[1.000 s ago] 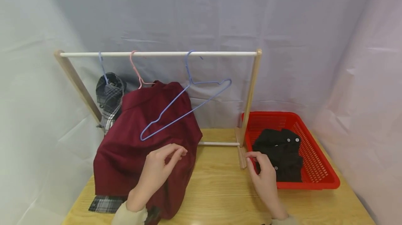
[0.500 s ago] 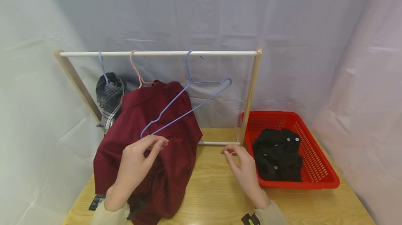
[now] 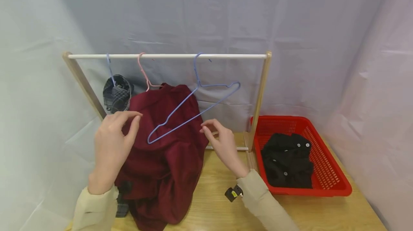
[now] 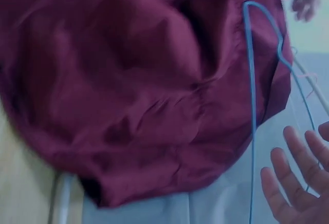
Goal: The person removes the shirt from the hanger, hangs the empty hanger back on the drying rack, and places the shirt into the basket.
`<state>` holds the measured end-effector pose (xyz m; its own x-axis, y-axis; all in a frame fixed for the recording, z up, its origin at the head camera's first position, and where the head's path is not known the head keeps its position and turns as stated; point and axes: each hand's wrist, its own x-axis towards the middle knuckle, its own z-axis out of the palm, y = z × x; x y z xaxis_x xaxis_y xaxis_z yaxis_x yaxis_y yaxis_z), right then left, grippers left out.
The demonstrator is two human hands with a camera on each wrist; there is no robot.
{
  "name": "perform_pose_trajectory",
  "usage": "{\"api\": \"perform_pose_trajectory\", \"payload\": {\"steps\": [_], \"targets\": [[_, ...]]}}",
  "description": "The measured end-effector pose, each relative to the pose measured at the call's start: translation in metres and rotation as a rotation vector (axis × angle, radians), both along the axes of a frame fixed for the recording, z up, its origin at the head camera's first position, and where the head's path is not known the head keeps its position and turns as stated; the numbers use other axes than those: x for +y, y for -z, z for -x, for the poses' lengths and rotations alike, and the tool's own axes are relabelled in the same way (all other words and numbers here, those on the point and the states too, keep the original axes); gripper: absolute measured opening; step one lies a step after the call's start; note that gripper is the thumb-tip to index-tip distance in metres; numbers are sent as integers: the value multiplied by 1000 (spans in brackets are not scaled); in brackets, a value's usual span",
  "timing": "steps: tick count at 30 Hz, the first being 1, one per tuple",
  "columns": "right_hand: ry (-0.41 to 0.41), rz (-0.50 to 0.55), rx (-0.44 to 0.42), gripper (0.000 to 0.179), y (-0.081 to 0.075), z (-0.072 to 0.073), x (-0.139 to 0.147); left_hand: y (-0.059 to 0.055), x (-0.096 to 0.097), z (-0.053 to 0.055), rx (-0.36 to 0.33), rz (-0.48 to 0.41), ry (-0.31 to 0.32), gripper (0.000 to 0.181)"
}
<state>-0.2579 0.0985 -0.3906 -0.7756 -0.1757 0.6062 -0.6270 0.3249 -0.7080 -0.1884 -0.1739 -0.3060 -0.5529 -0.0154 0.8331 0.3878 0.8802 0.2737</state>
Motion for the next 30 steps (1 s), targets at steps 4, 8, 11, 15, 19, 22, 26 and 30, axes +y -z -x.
{"api": "perform_pose_trajectory", "payload": {"steps": [4,8,11,15,19,22,26,30], "targets": [[-29,24,-51,20,-13,12,-12,-2,-3,5,-68,5,-62,15],[-34,43,-62,21,-23,22,-20,-3,-2,10,-117,-3,-86,19],[-58,64,-88,23,-30,27,-26,-3,-2,14,-139,-17,-101,25],[-75,47,-143,26,-40,33,-35,-3,-3,16,-157,-12,-141,30],[-115,57,-225,32,-50,38,-44,-3,-3,17,-169,13,-172,31],[-197,128,-305,34,-57,42,-49,-3,-3,18,-174,32,-187,32],[-289,226,-387,33,-62,47,-52,-2,-4,18,-181,47,-203,32],[-325,301,-426,33,-62,49,-53,1,-6,18,-180,47,-206,30]]}}
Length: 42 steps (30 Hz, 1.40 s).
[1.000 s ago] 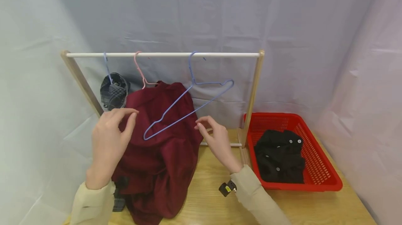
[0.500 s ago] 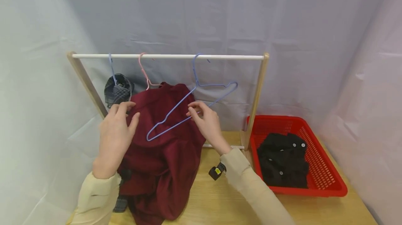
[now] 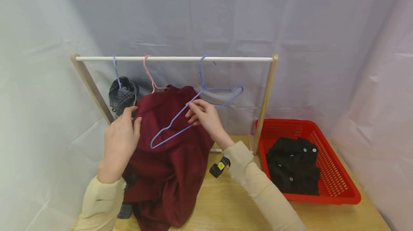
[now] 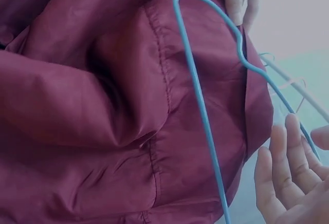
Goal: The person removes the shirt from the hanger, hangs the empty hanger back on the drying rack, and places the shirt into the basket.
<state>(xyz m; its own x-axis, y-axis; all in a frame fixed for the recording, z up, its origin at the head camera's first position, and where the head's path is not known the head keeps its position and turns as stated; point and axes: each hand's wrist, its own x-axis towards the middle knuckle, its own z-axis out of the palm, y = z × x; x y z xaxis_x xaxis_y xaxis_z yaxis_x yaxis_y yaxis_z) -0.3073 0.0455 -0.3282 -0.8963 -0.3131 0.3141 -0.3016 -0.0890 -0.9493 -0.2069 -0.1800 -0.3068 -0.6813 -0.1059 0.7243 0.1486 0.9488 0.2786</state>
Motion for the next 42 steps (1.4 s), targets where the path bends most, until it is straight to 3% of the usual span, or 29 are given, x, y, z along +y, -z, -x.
{"api": "perform_pose_trajectory", "payload": {"steps": [9,17,23,35,42], "targets": [[14,51,-31,22,-1,1,0,1,-2,4,37,-52,39,25],[11,30,-26,20,-2,0,5,-10,-8,3,58,-128,24,25],[5,21,-30,22,-3,-2,7,-9,-13,-6,48,-155,40,27],[-20,9,-20,20,-2,0,11,-13,-19,-19,103,-193,25,26],[-25,2,-19,22,-1,0,12,0,-20,-36,108,-201,31,26]]}}
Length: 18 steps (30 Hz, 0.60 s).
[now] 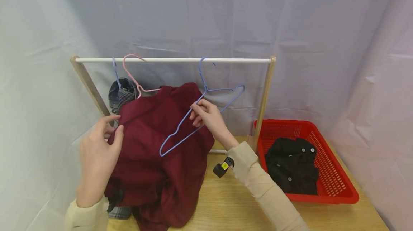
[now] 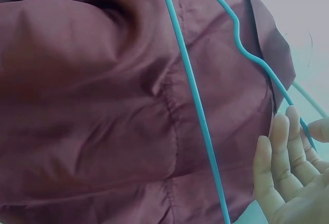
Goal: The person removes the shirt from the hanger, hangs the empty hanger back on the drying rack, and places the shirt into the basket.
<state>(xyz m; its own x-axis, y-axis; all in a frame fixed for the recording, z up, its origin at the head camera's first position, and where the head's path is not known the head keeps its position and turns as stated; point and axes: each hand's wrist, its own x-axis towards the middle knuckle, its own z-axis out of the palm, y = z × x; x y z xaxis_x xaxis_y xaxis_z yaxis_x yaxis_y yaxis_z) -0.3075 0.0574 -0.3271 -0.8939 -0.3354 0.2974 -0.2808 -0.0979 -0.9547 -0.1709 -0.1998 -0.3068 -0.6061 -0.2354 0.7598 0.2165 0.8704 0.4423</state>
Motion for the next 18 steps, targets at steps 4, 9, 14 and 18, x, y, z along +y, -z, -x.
{"api": "perform_pose_trajectory", "payload": {"steps": [4,9,14,18], "targets": [[-4,-3,-7,24,0,0,0,13,1,-9,10,-2,-12,25],[-6,-5,-10,24,1,0,0,31,4,-16,21,-11,-19,25],[-20,-1,-12,26,3,1,0,48,8,-20,15,-20,-20,26],[-36,-9,-25,25,4,-1,0,62,12,-22,-35,-28,-37,28]]}}
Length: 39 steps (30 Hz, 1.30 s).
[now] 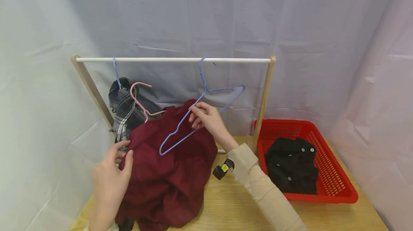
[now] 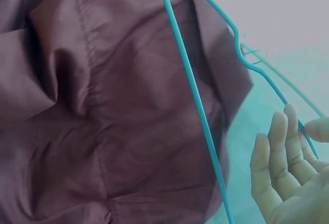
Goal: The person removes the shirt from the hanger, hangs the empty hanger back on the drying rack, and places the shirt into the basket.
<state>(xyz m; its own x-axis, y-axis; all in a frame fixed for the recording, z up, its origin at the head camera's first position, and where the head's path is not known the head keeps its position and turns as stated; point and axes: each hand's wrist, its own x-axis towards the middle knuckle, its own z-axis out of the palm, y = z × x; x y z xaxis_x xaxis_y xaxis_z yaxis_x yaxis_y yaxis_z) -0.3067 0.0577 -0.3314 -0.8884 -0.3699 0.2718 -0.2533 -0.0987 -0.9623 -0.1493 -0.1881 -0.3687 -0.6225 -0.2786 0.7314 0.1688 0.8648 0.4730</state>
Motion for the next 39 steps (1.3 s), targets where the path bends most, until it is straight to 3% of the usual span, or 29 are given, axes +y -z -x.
{"api": "perform_pose_trajectory", "payload": {"steps": [9,18,26,31,35,39], "targets": [[-26,-32,-4,26,4,-3,-3,35,14,-8,-29,-64,-29,34],[-55,-35,4,30,7,-11,-4,60,31,-15,-39,-170,-70,38],[-98,-52,63,26,21,-32,-3,69,46,-16,-92,-255,-61,44],[-97,-106,159,23,35,-47,-4,75,60,-16,-93,-315,-25,50],[-39,-215,275,18,47,-62,-10,77,71,-15,-110,-387,29,59],[34,-388,365,15,58,-77,-22,77,80,-14,-133,-456,78,63]]}}
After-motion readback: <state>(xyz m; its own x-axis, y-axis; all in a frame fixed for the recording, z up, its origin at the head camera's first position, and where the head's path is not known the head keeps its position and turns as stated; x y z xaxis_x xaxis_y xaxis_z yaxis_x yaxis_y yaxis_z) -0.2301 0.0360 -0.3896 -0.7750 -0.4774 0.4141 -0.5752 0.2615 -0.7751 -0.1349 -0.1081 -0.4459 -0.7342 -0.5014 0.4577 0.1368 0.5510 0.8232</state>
